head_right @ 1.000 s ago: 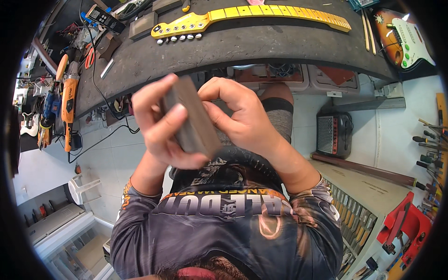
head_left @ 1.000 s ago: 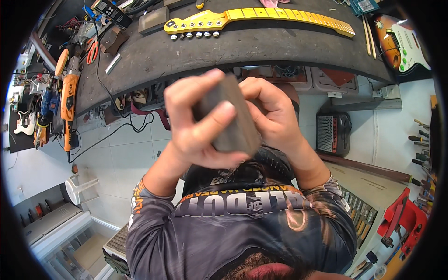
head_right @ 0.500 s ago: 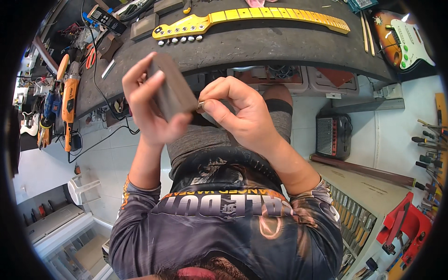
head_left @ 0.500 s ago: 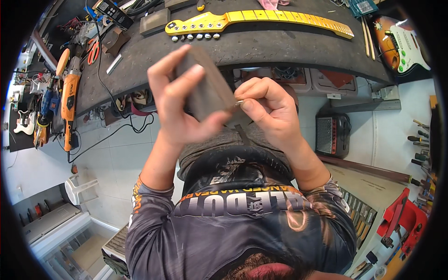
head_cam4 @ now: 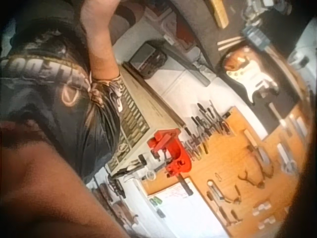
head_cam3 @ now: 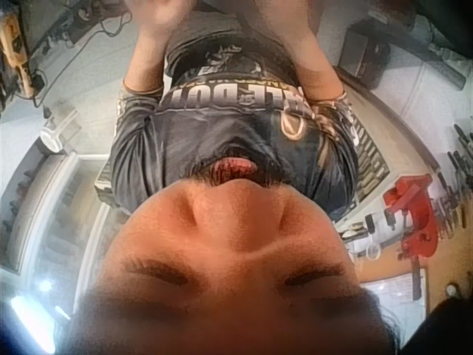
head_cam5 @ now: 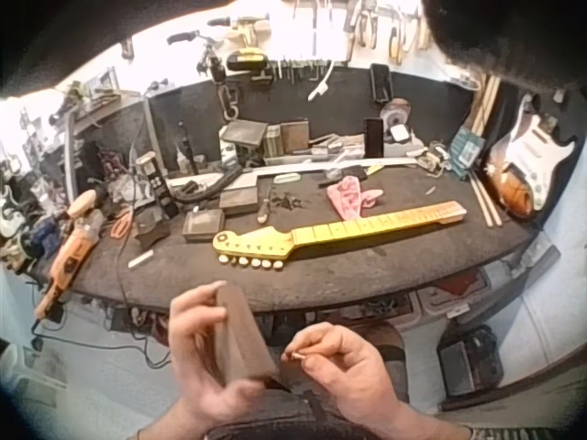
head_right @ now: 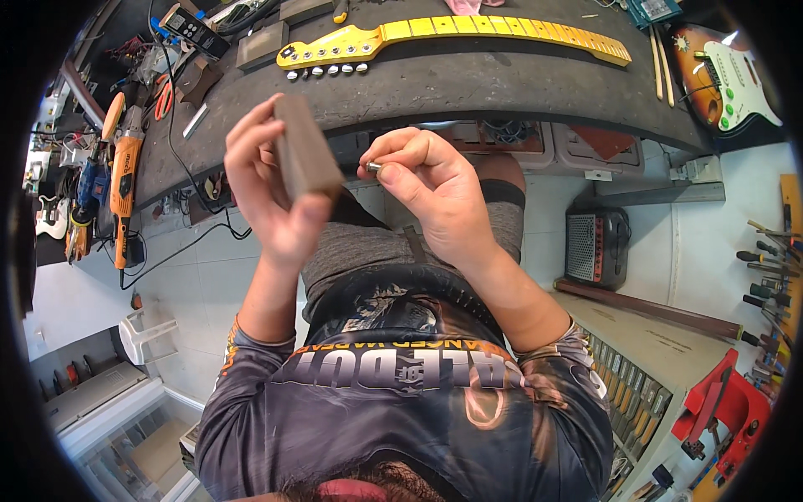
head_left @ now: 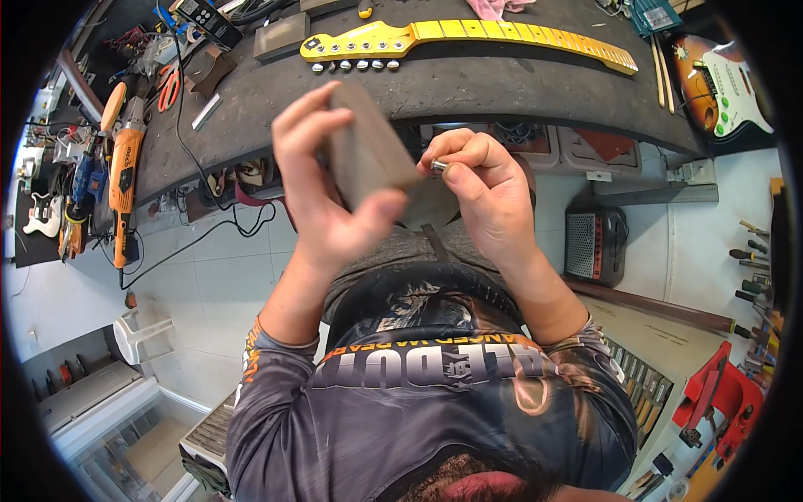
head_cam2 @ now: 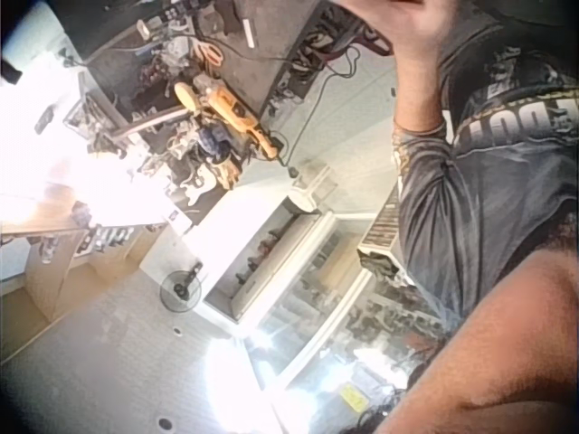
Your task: The person sands small guitar tuning peg components using a sanding block by hand, then wipes the components with a cloth before using a tool to install them into the headstock of a guitar neck.
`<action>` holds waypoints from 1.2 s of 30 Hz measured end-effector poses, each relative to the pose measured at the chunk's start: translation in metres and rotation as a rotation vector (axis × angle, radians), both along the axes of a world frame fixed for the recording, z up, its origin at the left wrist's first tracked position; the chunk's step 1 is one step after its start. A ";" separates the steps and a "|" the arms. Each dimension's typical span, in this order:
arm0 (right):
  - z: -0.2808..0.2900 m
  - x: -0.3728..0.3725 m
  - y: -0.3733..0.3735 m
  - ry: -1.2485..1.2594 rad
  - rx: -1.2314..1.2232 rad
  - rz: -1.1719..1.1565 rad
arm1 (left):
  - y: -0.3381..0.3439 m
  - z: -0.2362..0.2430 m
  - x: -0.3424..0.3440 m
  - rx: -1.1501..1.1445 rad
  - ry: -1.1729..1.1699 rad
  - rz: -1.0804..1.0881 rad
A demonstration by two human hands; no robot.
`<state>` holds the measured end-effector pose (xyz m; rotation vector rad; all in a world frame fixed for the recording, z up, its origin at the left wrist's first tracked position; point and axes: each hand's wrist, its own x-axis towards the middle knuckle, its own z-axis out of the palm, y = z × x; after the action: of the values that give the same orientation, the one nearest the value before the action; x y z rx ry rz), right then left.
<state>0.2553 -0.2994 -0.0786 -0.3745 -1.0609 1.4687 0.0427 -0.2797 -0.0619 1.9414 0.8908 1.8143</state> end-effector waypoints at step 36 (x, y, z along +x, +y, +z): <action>0.002 -0.001 -0.008 0.222 -0.144 0.084 | -0.011 0.028 0.017 0.129 0.336 0.204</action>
<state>0.2547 -0.3078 -0.0763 -0.2632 -0.8049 1.6258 0.0593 -0.2907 -0.0342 2.3607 1.1377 1.7160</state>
